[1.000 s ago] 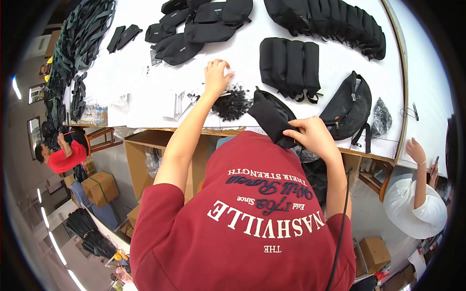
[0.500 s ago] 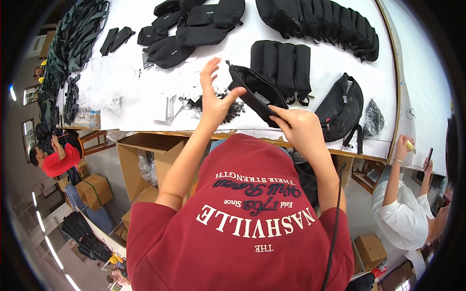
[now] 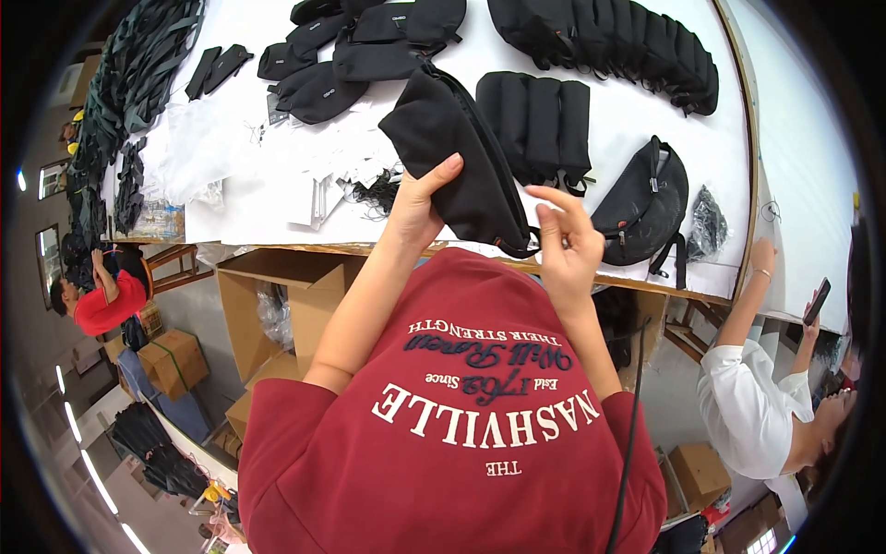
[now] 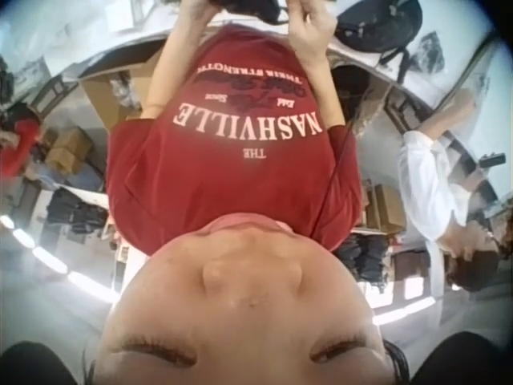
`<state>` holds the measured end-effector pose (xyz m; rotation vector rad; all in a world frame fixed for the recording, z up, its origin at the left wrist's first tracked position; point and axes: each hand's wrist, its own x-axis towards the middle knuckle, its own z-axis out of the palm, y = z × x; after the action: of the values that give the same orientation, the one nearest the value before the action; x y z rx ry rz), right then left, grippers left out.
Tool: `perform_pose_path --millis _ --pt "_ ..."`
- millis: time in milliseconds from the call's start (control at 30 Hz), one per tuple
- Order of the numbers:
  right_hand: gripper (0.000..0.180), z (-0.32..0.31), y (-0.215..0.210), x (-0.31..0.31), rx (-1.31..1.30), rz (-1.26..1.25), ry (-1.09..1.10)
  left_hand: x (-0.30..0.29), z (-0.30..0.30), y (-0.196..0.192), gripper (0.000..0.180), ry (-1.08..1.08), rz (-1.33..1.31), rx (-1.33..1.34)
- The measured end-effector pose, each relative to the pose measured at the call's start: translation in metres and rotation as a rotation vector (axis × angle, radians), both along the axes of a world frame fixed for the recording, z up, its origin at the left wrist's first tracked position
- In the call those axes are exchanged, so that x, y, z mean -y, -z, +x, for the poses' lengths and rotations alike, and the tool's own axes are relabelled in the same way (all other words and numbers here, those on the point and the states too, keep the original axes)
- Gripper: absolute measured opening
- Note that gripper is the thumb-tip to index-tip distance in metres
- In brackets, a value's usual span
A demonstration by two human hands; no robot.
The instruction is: The person is inspecting, folding, and organizing small black fabric pouches or cases at a workbench in a manufacturing environment.
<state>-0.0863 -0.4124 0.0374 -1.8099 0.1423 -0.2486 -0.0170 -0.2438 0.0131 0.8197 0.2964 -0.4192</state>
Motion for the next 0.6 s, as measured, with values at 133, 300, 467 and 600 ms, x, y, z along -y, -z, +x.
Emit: perform_pose_path --millis 133,300,467,600 --pt "0.018 -0.008 0.009 0.000 -0.133 0.165 -0.146 -0.004 0.002 -0.007 0.042 0.048 0.005 0.042" --pt "0.034 0.022 0.000 0.002 -0.036 0.381 -0.090 -0.006 -0.004 -0.019 0.051 0.415 0.144 0.026" --pt "0.022 0.044 -0.007 -0.009 0.099 0.526 0.083 -0.002 -0.010 -0.026 0.052 0.500 0.134 0.003" --pt "0.012 0.038 -0.001 -0.011 0.159 0.412 0.197 -0.004 -0.014 -0.026 0.049 0.416 0.148 -0.074"
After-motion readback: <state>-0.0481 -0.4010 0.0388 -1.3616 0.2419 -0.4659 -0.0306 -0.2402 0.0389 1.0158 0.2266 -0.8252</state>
